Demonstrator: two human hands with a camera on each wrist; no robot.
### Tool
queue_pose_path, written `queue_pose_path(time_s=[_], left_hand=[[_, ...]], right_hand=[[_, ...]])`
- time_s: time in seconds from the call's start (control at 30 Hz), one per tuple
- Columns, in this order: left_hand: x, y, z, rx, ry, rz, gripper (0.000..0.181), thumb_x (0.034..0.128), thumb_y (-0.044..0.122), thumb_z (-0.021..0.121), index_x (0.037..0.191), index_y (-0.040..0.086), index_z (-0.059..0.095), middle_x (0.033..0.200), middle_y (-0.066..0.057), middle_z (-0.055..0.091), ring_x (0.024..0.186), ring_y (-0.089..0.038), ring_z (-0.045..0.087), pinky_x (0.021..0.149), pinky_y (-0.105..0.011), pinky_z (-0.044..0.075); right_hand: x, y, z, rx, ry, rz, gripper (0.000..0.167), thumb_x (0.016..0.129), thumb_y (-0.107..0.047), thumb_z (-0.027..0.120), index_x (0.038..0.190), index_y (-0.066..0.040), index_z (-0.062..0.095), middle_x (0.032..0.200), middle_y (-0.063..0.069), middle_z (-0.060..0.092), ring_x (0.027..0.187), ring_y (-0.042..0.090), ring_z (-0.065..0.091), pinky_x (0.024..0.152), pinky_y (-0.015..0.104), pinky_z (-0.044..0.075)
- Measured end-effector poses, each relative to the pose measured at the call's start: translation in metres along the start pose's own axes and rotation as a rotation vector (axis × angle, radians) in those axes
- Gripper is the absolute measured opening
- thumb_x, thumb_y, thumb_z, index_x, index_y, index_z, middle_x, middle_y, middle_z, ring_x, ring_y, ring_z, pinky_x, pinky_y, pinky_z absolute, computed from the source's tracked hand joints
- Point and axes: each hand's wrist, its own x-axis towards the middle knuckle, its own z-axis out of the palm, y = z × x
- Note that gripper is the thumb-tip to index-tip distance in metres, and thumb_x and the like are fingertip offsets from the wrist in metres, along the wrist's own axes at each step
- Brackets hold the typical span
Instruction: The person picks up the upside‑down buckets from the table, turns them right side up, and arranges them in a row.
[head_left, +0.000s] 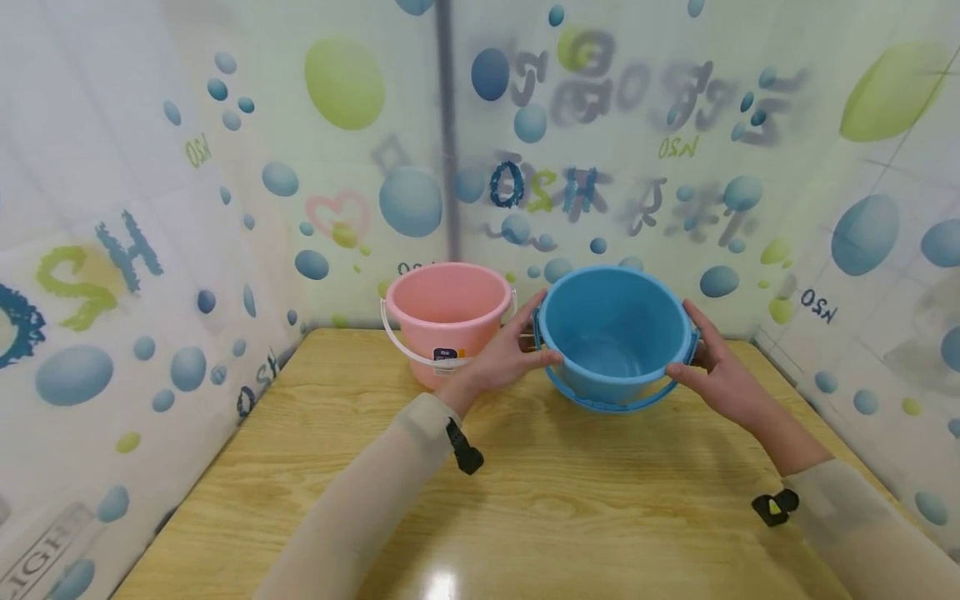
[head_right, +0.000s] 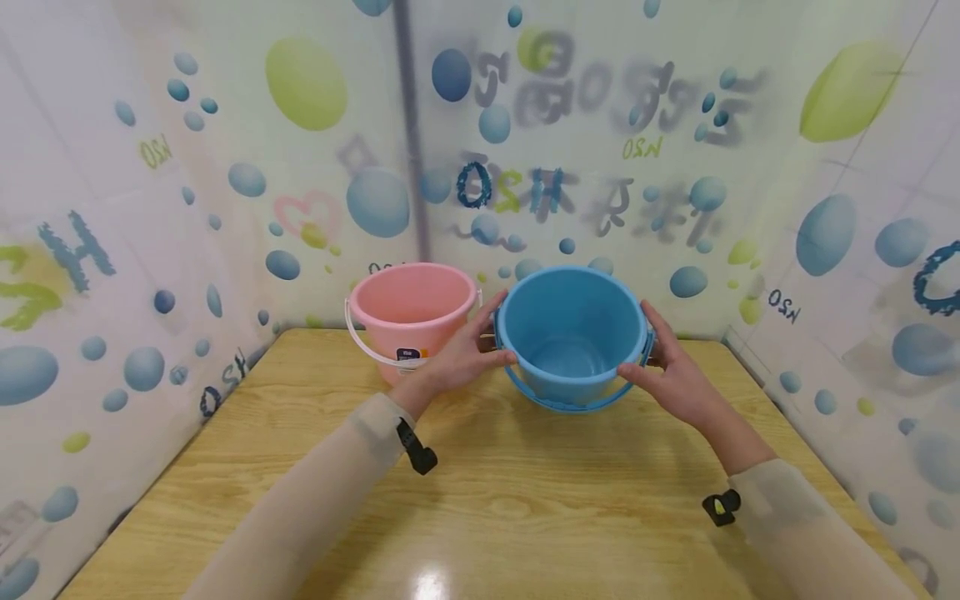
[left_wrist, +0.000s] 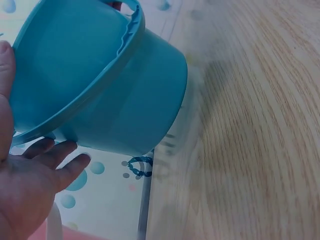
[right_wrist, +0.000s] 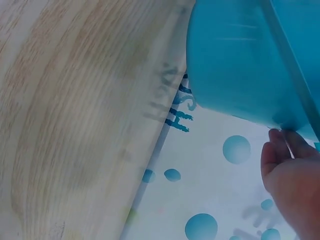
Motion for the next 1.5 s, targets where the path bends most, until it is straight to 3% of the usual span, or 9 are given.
queue_pose_path(time_s=[0.07, 0.2, 0.4, 0.53, 0.7, 0.9, 0.97, 1.2, 1.5], left_hand=[[0.001, 0.0, 0.001, -0.006, 0.011, -0.006, 0.101, 0.1041, 0.036, 0.077, 0.178, 0.036, 0.009, 0.171, -0.02, 0.041, 0.149, -0.044, 0.057, 0.115, -0.054, 0.057], [0.003, -0.001, 0.003, 0.005, 0.03, -0.022, 0.094, 0.1071, 0.035, 0.073, 0.177, 0.043, 0.01, 0.174, -0.017, 0.04, 0.151, -0.043, 0.056, 0.116, -0.055, 0.056], [0.007, -0.004, 0.005, 0.02, 0.033, -0.038, 0.09, 0.11, 0.037, 0.068, 0.178, 0.039, 0.009, 0.179, -0.013, 0.033, 0.159, -0.039, 0.047, 0.123, -0.055, 0.049], [0.01, -0.011, 0.007, 0.037, 0.026, -0.024, 0.091, 0.1083, 0.049, 0.064, 0.179, 0.033, 0.008, 0.182, -0.009, 0.028, 0.165, -0.036, 0.038, 0.127, -0.053, 0.045], [0.015, -0.017, 0.01, 0.072, 0.05, -0.022, 0.093, 0.1069, 0.061, 0.061, 0.179, 0.033, 0.009, 0.18, -0.008, 0.034, 0.163, -0.034, 0.041, 0.126, -0.052, 0.048], [0.018, -0.015, 0.012, 0.05, 0.038, -0.096, 0.085, 0.1104, 0.058, 0.059, 0.177, 0.044, 0.008, 0.178, -0.012, 0.037, 0.16, -0.037, 0.045, 0.122, -0.056, 0.051], [0.019, -0.014, 0.013, 0.04, 0.032, -0.126, 0.085, 0.1094, 0.062, 0.058, 0.175, 0.048, 0.007, 0.178, -0.014, 0.037, 0.159, -0.038, 0.046, 0.12, -0.055, 0.053], [0.023, -0.01, 0.015, 0.04, 0.04, -0.181, 0.089, 0.1058, 0.07, 0.057, 0.175, 0.051, 0.004, 0.176, -0.016, 0.039, 0.155, -0.036, 0.051, 0.112, -0.05, 0.058], [0.026, -0.01, 0.017, 0.012, 0.066, -0.184, 0.089, 0.1059, 0.068, 0.06, 0.174, 0.052, 0.005, 0.174, -0.017, 0.04, 0.156, -0.037, 0.049, 0.117, -0.057, 0.055]], right_hand=[[0.001, 0.001, 0.001, 0.012, 0.007, 0.001, 0.099, 0.112, -0.011, 0.064, 0.178, -0.023, -0.007, 0.166, 0.045, 0.036, 0.141, 0.058, 0.054, 0.088, 0.011, 0.054], [0.003, 0.001, 0.004, 0.004, 0.027, 0.003, 0.093, 0.113, -0.012, 0.062, 0.178, -0.016, -0.005, 0.162, 0.046, 0.04, 0.138, 0.043, 0.061, 0.089, 0.008, 0.053], [0.006, 0.004, 0.006, -0.008, 0.01, 0.046, 0.087, 0.117, -0.018, 0.055, 0.178, -0.014, -0.006, 0.16, 0.045, 0.044, 0.143, 0.063, 0.052, 0.09, 0.006, 0.049], [0.008, 0.006, 0.006, -0.039, 0.01, 0.074, 0.083, 0.118, -0.021, 0.052, 0.177, -0.009, -0.004, 0.158, 0.045, 0.048, 0.142, 0.06, 0.054, 0.09, 0.006, 0.047], [0.009, 0.008, 0.006, -0.027, 0.002, 0.094, 0.081, 0.119, -0.025, 0.049, 0.177, -0.008, -0.006, 0.162, 0.044, 0.043, 0.146, 0.057, 0.051, 0.092, 0.006, 0.045], [0.009, 0.011, 0.004, -0.018, 0.008, 0.115, 0.078, 0.12, -0.029, 0.046, 0.177, -0.008, -0.002, 0.16, 0.044, 0.046, 0.126, 0.006, 0.062, 0.093, 0.007, 0.047], [0.01, 0.012, 0.004, -0.021, 0.009, 0.124, 0.077, 0.12, -0.03, 0.046, 0.177, -0.007, -0.002, 0.158, 0.044, 0.048, 0.121, -0.001, 0.06, 0.093, 0.008, 0.047], [0.013, 0.015, 0.002, -0.01, 0.007, 0.131, 0.076, 0.12, -0.032, 0.043, 0.177, -0.007, -0.002, 0.159, 0.044, 0.047, 0.138, 0.045, 0.06, 0.092, 0.008, 0.047], [0.02, 0.016, 0.001, 0.016, -0.019, 0.118, 0.076, 0.121, -0.033, 0.038, 0.176, -0.005, -0.006, 0.166, 0.044, 0.036, 0.146, 0.059, 0.051, 0.095, 0.008, 0.046]])
